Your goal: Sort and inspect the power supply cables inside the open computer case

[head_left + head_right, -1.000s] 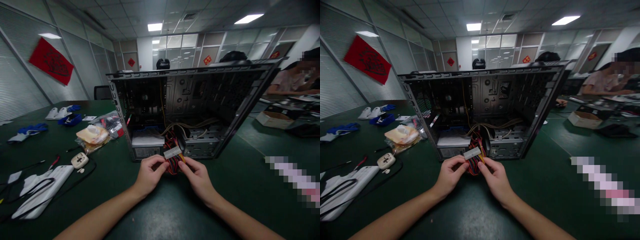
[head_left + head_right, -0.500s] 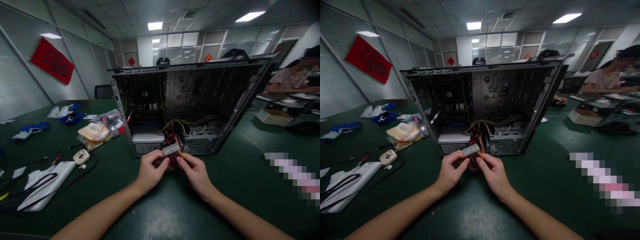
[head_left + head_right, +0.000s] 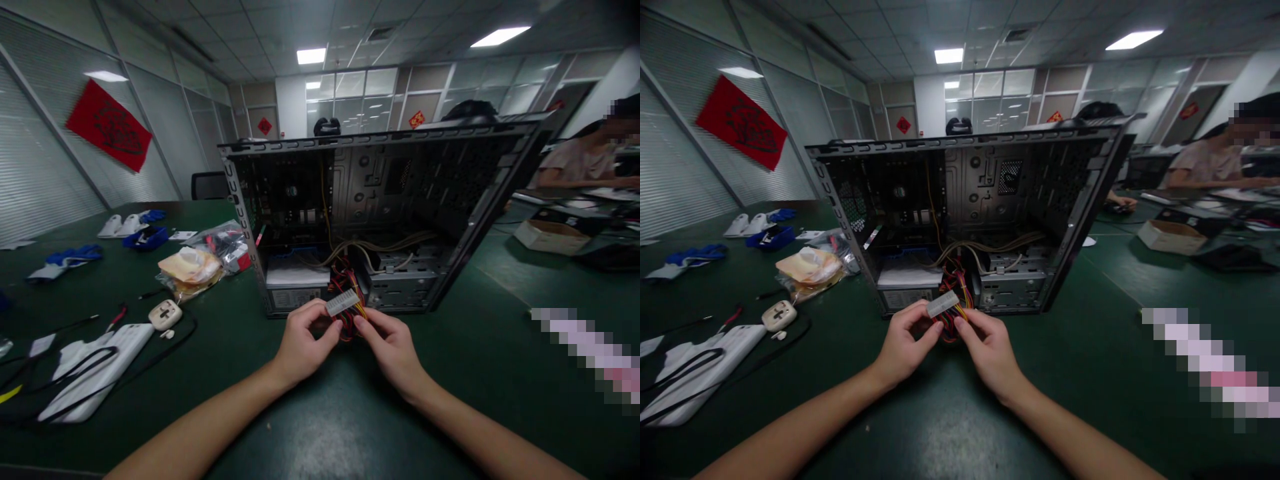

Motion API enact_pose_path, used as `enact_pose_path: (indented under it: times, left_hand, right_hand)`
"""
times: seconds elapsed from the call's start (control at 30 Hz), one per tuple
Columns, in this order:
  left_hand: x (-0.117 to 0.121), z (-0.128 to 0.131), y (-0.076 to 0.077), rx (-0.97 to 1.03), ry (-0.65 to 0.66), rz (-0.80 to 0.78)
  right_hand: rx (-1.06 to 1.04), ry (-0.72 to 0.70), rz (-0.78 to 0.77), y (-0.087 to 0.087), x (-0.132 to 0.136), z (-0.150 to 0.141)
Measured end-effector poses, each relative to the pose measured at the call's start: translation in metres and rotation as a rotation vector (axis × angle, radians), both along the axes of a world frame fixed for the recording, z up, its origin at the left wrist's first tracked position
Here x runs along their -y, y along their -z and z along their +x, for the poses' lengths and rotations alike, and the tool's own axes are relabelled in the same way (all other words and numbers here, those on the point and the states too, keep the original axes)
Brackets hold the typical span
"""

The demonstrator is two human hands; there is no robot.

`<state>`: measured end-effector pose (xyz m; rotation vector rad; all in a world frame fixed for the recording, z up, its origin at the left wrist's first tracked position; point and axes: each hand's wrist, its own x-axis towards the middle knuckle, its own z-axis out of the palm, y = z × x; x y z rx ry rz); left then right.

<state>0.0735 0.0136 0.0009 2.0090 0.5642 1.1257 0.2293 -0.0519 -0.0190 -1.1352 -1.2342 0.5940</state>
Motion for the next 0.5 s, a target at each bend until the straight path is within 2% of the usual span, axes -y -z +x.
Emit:
enact_pose_path:
  times: [0.2,0.5]
  left_hand:
    - [-0.001,0.0002,0.0046,-0.017,0.01,-0.001]
    - [0.0021,0.0026,-0.0028,-0.019,-0.019,0.002]
  right_hand:
    - [0.031,-0.001,0.018,0.0014,0.0004,-0.0003]
    - [0.038,0.028,0.03,0.0034,-0.0007,0.0]
